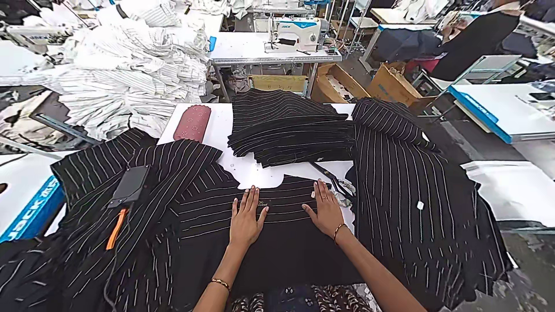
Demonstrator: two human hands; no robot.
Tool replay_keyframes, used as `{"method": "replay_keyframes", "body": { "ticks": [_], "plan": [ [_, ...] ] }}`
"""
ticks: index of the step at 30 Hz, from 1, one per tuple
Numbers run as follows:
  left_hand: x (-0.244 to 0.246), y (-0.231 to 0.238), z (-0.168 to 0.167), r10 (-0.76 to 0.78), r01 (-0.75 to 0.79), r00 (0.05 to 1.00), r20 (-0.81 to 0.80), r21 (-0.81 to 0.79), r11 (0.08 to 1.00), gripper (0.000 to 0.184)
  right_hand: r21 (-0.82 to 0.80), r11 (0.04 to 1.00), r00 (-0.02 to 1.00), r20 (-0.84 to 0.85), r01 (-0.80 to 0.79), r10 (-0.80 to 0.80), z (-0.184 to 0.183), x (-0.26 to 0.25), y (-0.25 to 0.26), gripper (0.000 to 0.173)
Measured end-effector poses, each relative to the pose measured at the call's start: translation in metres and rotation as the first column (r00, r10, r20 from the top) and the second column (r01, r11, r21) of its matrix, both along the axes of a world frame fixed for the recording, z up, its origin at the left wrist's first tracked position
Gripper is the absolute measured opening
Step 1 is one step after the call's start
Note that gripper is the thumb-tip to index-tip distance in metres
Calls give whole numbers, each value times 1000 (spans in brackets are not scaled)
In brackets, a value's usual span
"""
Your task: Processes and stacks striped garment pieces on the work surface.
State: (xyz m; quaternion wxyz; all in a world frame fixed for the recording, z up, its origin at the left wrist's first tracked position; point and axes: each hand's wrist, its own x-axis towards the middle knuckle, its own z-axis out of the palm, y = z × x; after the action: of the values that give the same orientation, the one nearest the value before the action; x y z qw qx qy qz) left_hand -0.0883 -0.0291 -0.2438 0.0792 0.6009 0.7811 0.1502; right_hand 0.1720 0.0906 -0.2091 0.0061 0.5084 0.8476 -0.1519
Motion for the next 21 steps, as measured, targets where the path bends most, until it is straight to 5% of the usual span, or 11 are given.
{"method": "replay_keyframes", "body": {
  "ticks": [8, 11, 16, 19, 21],
  "plan": [
    [1, 3, 8, 10, -7, 999, 40, -86, 996, 73, -173, 951, 966, 81, 255, -244, 49, -8, 7, 83],
    [12, -7, 9, -65, 63, 995, 74, 27, 998, 75, -238, 929, 955, -21, 283, -296, 62, 2, 16, 52],
    [74, -75, 13, -339, 315, 933, 119, 183, 931, 49, 37, 892, 875, -215, 450, -433, 76, 95, -9, 24],
    [88, -87, 13, -262, 242, 960, 97, 179, 954, 42, 302, 747, 798, -353, 592, -489, 68, 134, -26, 12],
    [83, -75, 12, -198, 181, 977, 77, 190, 965, 39, 369, 750, 816, -429, 550, -387, 63, 123, -34, 15]
  ]
}}
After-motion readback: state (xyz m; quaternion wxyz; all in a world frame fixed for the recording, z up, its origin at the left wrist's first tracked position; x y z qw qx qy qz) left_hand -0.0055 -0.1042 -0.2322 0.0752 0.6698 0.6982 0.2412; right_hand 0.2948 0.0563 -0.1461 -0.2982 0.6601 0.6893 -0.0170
